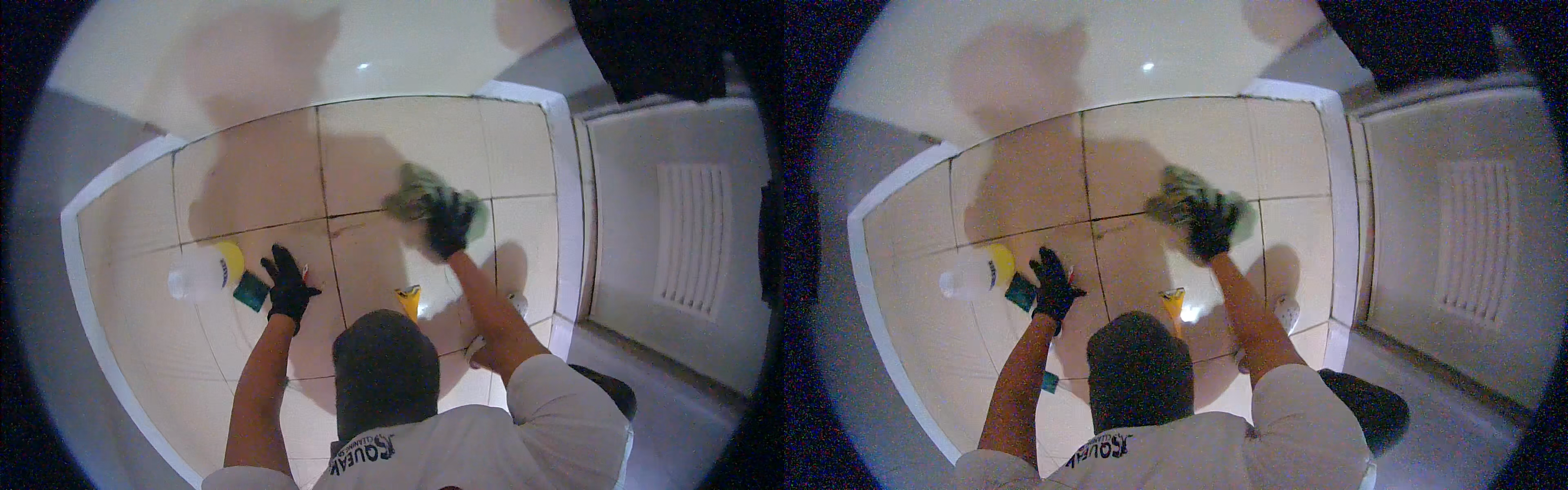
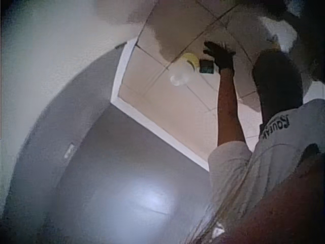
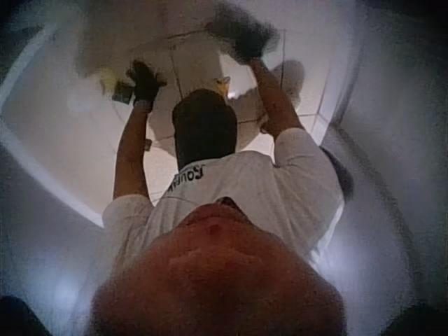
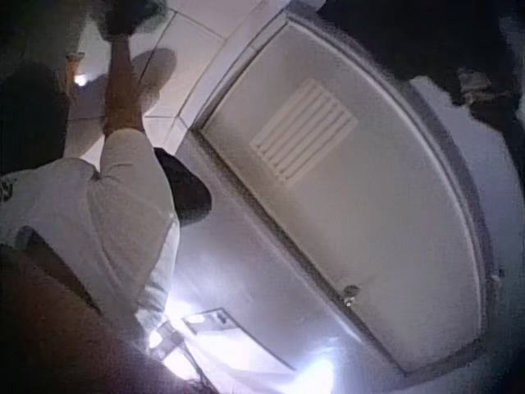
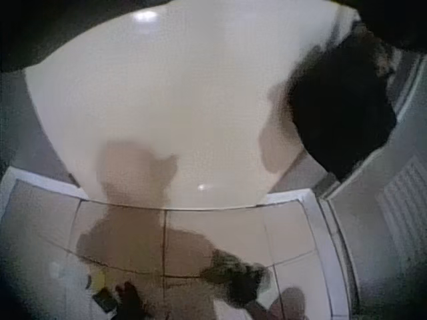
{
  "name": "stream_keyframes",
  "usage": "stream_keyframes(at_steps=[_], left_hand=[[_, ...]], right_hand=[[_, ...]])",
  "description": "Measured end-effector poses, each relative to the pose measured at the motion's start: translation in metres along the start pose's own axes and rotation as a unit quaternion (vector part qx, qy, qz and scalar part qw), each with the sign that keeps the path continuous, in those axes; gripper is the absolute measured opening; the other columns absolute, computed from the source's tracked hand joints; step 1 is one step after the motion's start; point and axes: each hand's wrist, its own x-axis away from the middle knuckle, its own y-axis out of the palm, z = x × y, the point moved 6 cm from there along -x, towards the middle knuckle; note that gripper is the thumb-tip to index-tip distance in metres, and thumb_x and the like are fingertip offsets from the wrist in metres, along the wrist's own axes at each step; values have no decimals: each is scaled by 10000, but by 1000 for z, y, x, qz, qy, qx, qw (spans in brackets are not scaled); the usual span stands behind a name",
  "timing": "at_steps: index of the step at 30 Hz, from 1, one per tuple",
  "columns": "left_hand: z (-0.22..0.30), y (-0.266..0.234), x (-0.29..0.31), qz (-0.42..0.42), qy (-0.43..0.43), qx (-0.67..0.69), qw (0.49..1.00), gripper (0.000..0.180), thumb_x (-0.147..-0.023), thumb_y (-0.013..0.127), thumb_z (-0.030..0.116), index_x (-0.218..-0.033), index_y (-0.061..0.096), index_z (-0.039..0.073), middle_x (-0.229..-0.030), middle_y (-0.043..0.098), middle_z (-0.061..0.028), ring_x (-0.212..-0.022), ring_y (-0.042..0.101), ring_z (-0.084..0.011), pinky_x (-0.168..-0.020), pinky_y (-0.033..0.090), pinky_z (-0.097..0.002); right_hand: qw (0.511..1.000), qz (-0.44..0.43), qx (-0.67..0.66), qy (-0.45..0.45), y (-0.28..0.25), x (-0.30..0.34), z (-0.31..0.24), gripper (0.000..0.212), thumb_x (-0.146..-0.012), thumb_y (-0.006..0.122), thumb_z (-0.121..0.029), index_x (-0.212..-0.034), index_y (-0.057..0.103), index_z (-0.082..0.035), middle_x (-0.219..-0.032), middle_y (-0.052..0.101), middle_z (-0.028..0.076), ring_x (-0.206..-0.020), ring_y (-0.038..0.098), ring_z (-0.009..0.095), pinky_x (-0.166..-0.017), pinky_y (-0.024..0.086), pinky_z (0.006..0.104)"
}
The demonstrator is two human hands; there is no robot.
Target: The person cleans tile grout lines on a tiled floor using a toothbrush, scraper, sponge, and cloth. They apply cleaning solution from a bottle, scrub the grout, and wipe the area.
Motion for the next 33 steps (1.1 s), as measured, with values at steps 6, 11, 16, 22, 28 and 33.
stream_keyframes(at_steps=[6, 11, 16, 22, 28, 33], left_hand=[[18, 6, -11, -28, 8, -104, 994, 1234, -600, 679, 591, -1361, 5, -108, -1453, 8, -255, -1363, -27, -343, -1052, -40, -558], [-11, 27, -16, 16, 14, -41, 999, 1285, -575, 659, 646, -1366, -36, -91, -1462, -24, -233, -1364, -68, -325, -1047, -18, -566], [6, 14, -22, -28, -1, -13, 1000, 1339, -525, 744, 581, -1372, -69, -64, -1464, -63, -219, -1360, -111, -305, -1061, -73, -507], [9, 20, -35, 0, 74, -15, 997, 1317, -532, 731, 603, -1382, -35, -50, -1466, -35, -219, -1358, -100, -328, -1065, -28, -519], [19, -31, 12, -160, 51, -169, 971, 1255, -538, 714, 619, -1396, 57, -21, -1472, 36, -196, -1360, -12, -358, -1064, 62, -539], [118, 15, 41, 56, 69, -238, 967, 1205, -568, 617, 691, -1391, 120, -35, -1465, 90, -207, -1359, 28, -369, -1039, 60, -583]], right_hand=[[978, -58, 2, 200, 25, 18, 198, 483, -877, 411, -300, -1316, 350, -107, -1348, 348, 152, -1189, 383, 347, -935, 327, 544], [982, -113, 33, 150, 44, 42, 12, 422, -930, 276, -322, -1290, 384, -130, -1304, 415, 164, -1219, 369, 322, -964, 129, 696], [979, -181, -83, -49, 8, 48, -39, 490, -889, 351, -371, -1364, 323, -256, -1440, 258, 97, -1323, 231, 335, -1017, 173, 604], [986, -164, -16, 19, 7, 49, 165, 756, -742, 550, -545, -1367, 321, -187, -1427, 247, 173, -1269, 297, 414, -954, 361, 501], [973, -207, -8, 102, 1, 22, 195, 563, -854, 406, -454, -1380, 281, -294, -1480, 139, 101, -1340, 142, 384, -1017, 202, 587], [990, -140, -2, 23, 2, 28, 138, 526, -877, 368, -384, -1382, 284, -265, -1471, 167, 113, -1330, 173, 387, -1017, 207, 569]])
